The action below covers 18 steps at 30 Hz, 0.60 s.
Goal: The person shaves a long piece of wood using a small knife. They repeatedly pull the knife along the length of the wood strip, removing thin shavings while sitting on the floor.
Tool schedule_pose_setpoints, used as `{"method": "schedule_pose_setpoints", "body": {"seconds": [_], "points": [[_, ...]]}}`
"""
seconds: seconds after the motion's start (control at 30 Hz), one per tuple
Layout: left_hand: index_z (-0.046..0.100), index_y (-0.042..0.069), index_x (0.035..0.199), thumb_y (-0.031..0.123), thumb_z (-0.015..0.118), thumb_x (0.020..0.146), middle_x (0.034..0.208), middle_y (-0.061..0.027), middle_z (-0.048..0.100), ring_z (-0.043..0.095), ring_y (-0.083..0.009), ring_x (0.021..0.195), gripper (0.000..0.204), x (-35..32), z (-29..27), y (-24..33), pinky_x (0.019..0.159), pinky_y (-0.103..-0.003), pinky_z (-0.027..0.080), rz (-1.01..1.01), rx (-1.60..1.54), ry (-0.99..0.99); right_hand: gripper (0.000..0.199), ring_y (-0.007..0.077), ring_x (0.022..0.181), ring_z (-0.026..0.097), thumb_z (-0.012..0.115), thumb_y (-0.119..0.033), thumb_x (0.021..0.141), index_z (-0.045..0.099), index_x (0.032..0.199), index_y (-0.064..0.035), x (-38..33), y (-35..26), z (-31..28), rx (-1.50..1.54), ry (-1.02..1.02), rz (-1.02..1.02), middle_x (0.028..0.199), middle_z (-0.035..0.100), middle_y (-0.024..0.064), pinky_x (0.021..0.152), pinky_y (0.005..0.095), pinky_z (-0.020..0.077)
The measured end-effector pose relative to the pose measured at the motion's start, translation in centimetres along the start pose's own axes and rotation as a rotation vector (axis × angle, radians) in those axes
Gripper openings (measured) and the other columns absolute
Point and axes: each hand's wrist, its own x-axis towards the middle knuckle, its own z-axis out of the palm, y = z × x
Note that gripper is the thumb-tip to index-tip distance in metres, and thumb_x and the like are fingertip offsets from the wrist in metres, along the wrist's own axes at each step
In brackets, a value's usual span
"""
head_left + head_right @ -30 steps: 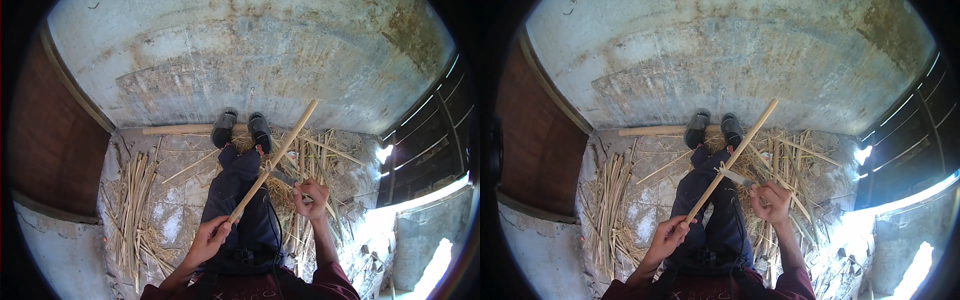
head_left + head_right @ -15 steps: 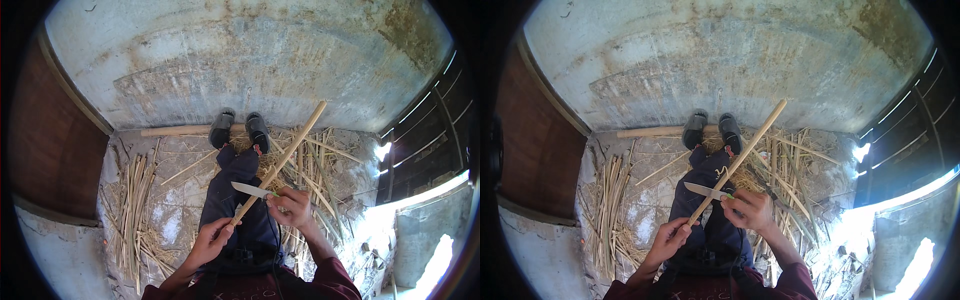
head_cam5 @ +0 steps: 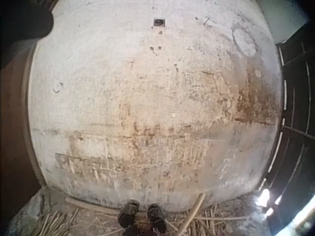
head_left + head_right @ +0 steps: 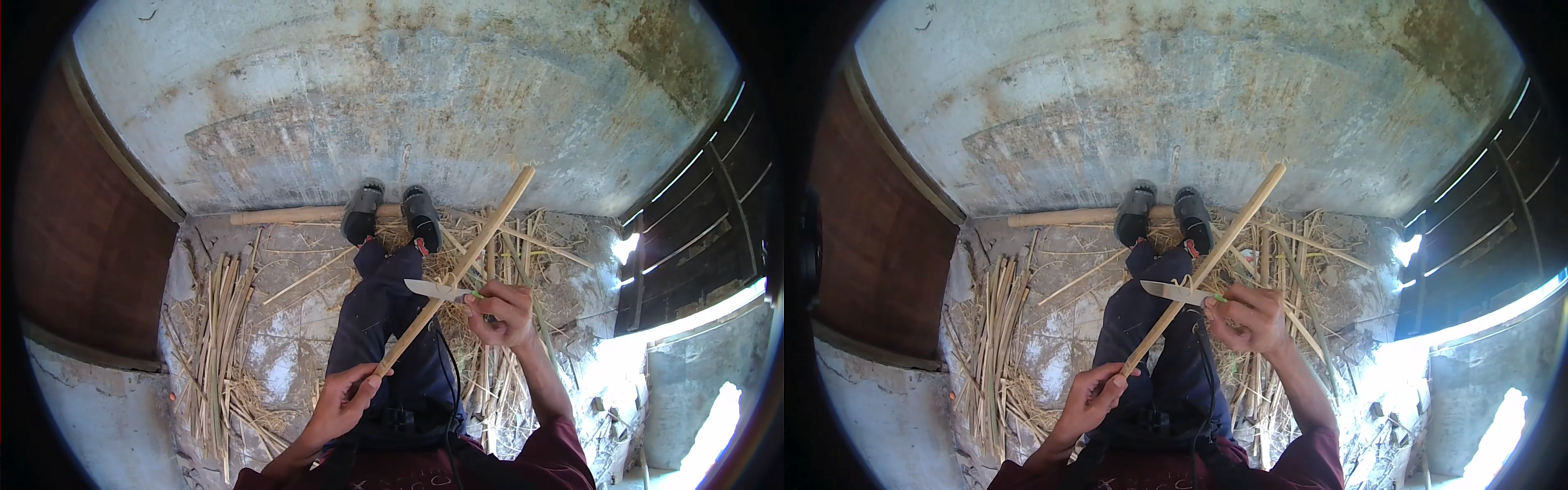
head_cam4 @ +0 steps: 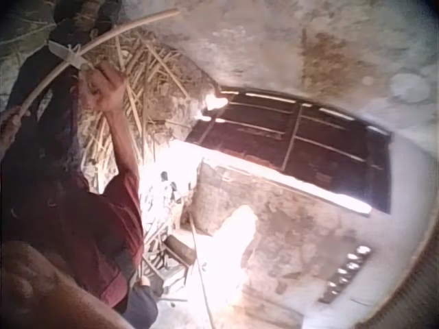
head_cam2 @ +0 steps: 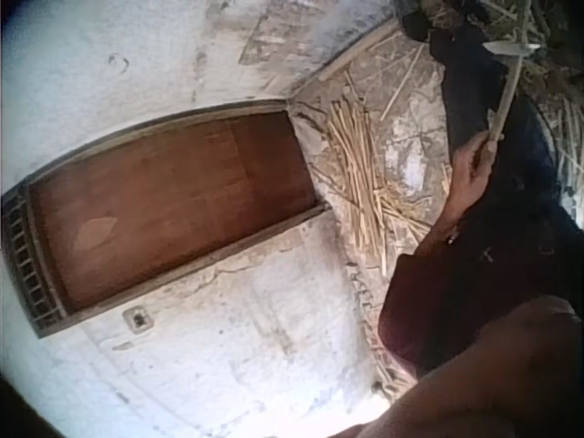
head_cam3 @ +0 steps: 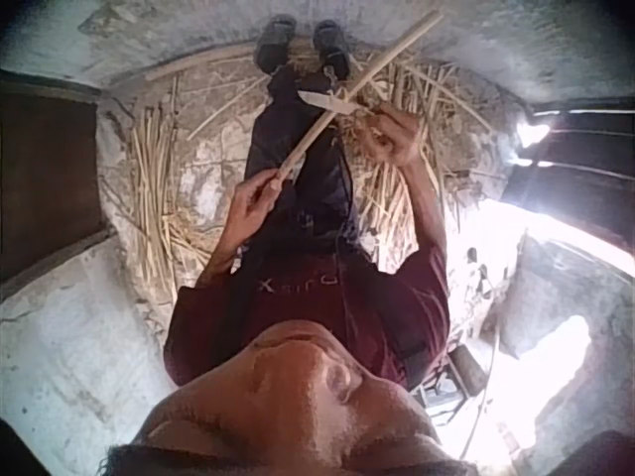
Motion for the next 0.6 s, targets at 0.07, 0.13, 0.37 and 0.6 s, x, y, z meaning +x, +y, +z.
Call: {"method": "schedule_pose_setpoints", "body": {"seconds": [0.07, 0.13, 0.37, 0.6], "points": [[0.073, 0.002, 0.132, 0.020, 0.061, 0.116, 0.072, 0.0091, 0.043, 0.035, 0.0001, 0.059, 0.027, 0.0, -0.1, 0.0, 0.053, -0.023, 0.028, 0.001, -0.002, -0.008, 0.010, 0.0171, 0.049, 0.058, 0.083, -0.004, 0.080, 0.076, 0.085, -0.0099, -0.6, 0.8, -0.2, -0.013, -0.004, -0.015, 0.072, 0.064, 0.0047, 0.043, 0.0346, 0.0433], [0.073, 0.002, 0.132, 0.021, 0.061, 0.116, 0.072, 0.0087, 0.045, 0.038, -0.0003, 0.060, 0.028, -0.1, -0.2, 0.3, 0.054, -0.023, 0.030, -0.020, -0.009, 0.012, 0.009, 0.0179, 0.052, 0.060, 0.081, -0.001, 0.083, 0.074, 0.082, -0.0065, -1.4, 2.3, -0.4, -0.055, 0.037, 0.051, 0.070, 0.064, 0.0066, 0.046, 0.0338, 0.0450], [0.070, -0.002, 0.133, 0.019, 0.059, 0.116, 0.077, 0.0076, 0.050, 0.041, 0.0000, 0.061, 0.030, -0.4, -0.9, -0.4, 0.054, -0.021, 0.031, -0.036, 0.037, 0.027, 0.011, 0.0224, 0.059, 0.066, 0.079, 0.002, 0.087, 0.070, 0.081, 0.0000, -2.2, 6.0, -2.6, -0.100, 0.168, 0.247, 0.071, 0.066, 0.0115, 0.056, 0.0336, 0.0490], [0.075, 0.004, 0.130, 0.021, 0.061, 0.115, 0.072, 0.0086, 0.048, 0.041, -0.0009, 0.061, 0.027, -0.2, -1.6, -1.8, 0.055, -0.023, 0.033, -0.067, 0.059, 0.067, 0.013, 0.0209, 0.054, 0.056, 0.077, 0.005, 0.089, 0.066, 0.083, 0.0005, -3.1, 5.6, -1.4, -0.110, 0.192, 0.241, 0.069, 0.063, 0.0096, 0.053, 0.0349, 0.0418]]}}
